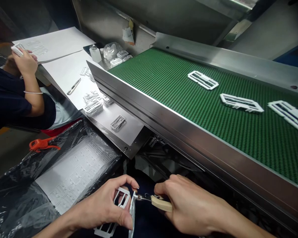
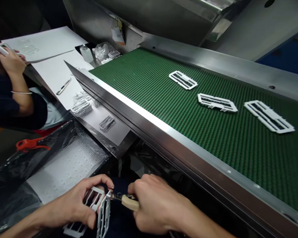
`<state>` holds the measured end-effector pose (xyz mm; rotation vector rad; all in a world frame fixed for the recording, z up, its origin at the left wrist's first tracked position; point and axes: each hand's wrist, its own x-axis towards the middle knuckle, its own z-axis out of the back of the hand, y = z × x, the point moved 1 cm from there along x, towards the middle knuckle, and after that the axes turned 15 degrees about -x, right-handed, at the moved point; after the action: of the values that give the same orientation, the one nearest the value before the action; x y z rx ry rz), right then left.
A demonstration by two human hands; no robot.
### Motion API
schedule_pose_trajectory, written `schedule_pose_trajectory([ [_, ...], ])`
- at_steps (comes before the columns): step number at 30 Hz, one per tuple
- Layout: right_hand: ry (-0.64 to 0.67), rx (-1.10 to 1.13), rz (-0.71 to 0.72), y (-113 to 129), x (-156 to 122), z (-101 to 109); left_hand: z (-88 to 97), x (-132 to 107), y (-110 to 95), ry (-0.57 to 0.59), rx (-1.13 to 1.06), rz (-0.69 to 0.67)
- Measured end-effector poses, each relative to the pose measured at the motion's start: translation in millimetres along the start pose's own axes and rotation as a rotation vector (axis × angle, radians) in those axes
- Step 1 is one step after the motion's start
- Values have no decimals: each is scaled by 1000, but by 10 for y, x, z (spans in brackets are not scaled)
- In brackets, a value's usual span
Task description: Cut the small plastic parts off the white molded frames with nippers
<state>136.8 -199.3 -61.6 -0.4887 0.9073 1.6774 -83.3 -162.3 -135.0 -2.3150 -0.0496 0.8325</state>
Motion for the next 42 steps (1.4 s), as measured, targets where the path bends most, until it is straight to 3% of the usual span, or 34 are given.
schedule_pose_trajectory([
  [4, 21, 377, -151, -129, 52, -215, 70, 102, 183, -17, -118, -6],
  [7, -41, 474, -150, -154, 92, -352, 113, 162, 230, -10, -266, -29],
  [10, -165, 346, -87, -136, 94, -436, 135, 196, 243, 44, -480, -34],
  [13, -247, 204, -26, -124, 60, -459, 131, 204, 270, 107, -558, -18],
  [31, -235, -256, 136, -192, 142, -174, 160, 203, 316, 146, -553, 62],
  [42, -267, -206, 159, -246, 205, -251, 175, 224, 367, 128, -548, 59],
])
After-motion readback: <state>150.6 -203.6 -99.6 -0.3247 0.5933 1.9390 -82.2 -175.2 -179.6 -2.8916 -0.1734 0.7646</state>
